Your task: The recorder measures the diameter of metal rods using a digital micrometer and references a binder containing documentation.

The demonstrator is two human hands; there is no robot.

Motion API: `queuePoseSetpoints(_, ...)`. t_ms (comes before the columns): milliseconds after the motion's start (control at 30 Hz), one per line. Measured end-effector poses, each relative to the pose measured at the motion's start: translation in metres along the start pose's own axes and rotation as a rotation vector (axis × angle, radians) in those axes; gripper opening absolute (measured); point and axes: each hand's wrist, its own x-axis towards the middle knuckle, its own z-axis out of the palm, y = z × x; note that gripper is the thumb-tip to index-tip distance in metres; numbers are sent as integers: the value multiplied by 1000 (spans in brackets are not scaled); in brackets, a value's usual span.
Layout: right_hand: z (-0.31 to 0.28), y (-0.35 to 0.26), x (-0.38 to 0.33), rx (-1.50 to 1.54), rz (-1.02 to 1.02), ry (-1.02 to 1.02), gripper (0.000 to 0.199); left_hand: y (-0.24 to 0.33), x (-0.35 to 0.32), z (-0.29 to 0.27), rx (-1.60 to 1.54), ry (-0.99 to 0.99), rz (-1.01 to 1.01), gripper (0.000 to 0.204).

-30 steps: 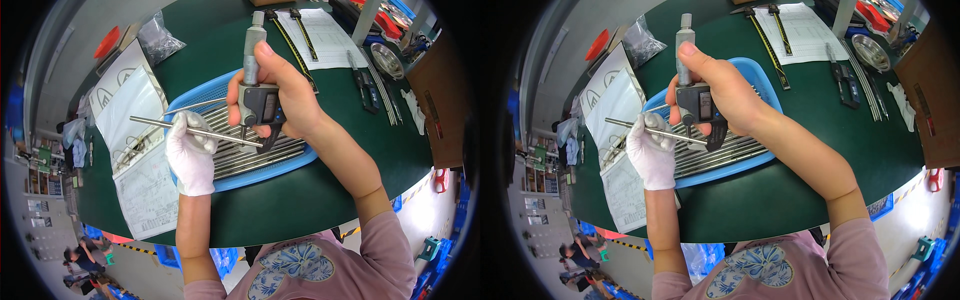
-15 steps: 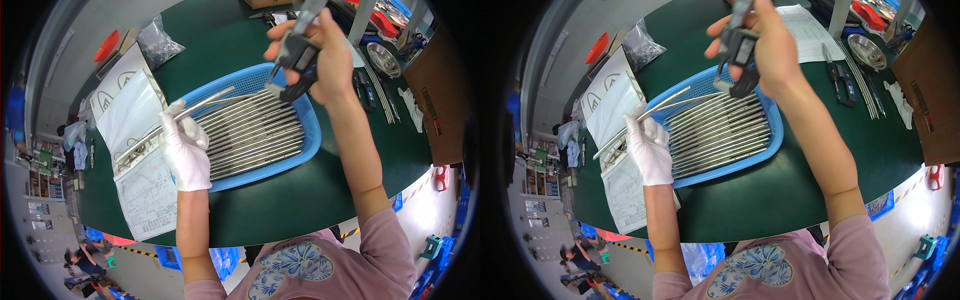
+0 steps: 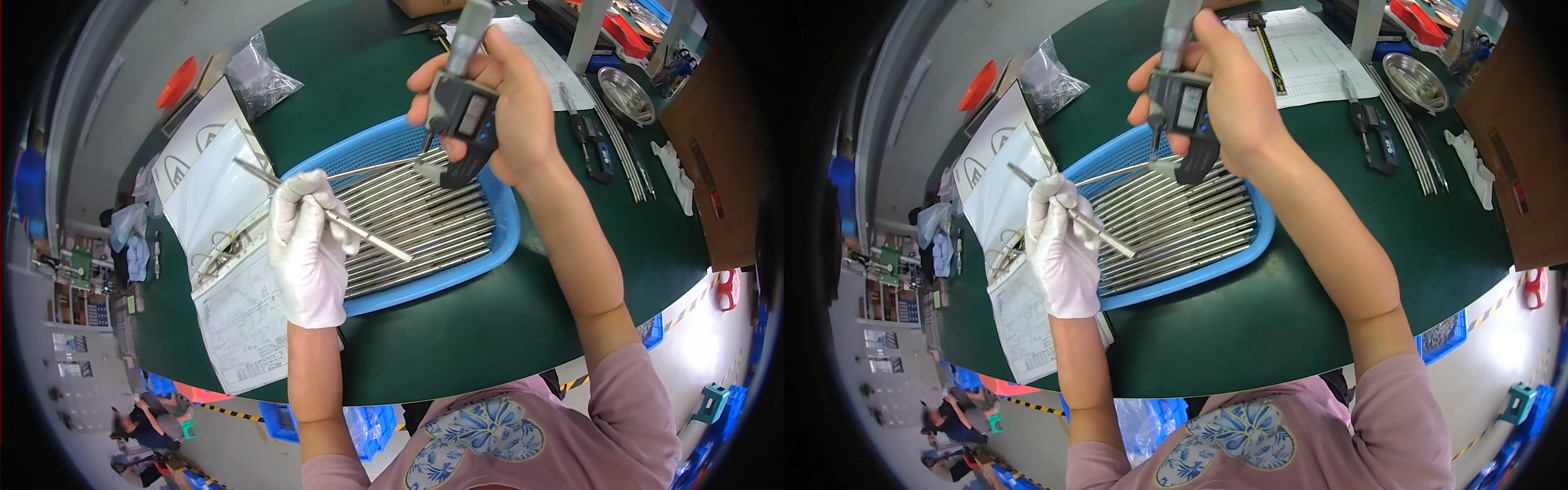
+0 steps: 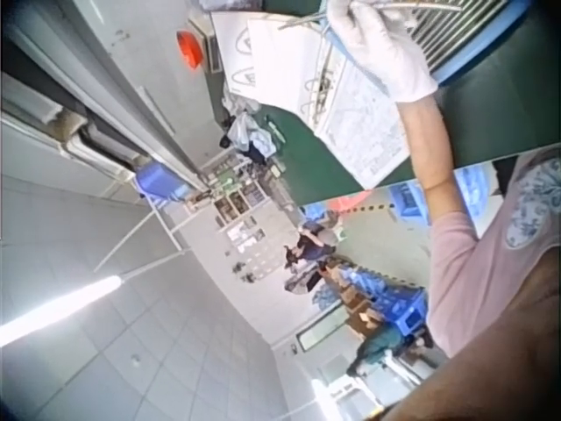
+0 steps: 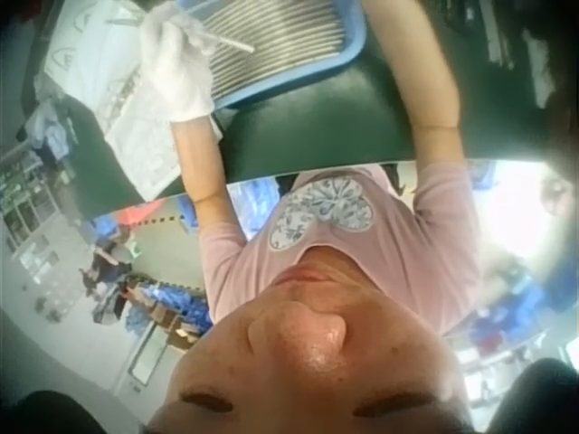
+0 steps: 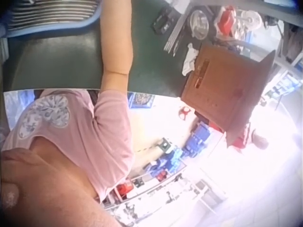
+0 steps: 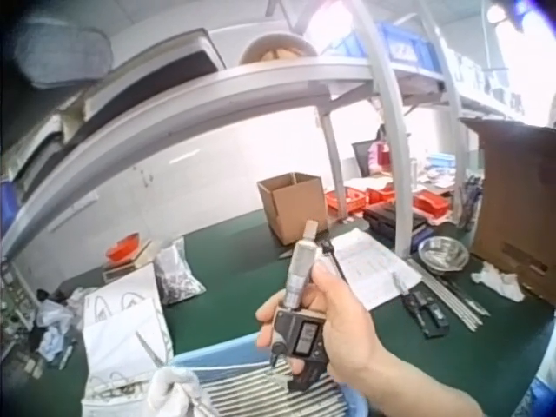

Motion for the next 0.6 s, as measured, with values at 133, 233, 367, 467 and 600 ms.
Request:
queuePoseSetpoints(133,11,12,-4,88,130,-79,63,-1,-2,4,99,10,90,23)
queuePoseSetpoints(233,19,14,-7,155,188,-120,64,-2,-1,0,112,-42,121,24)
queuePoseSetpoints(367,24,17,-8,104,173,-134,65,2,-4,6,170,30,77,27)
queuePoseSetpoints(467,23,23,-7,14,158,-163,64,3,-2,6,160,42,98,31)
queuePoseSetpoints(600,25,34,-11,-134,171,-174,44,17,4,5,104,215,199,48)
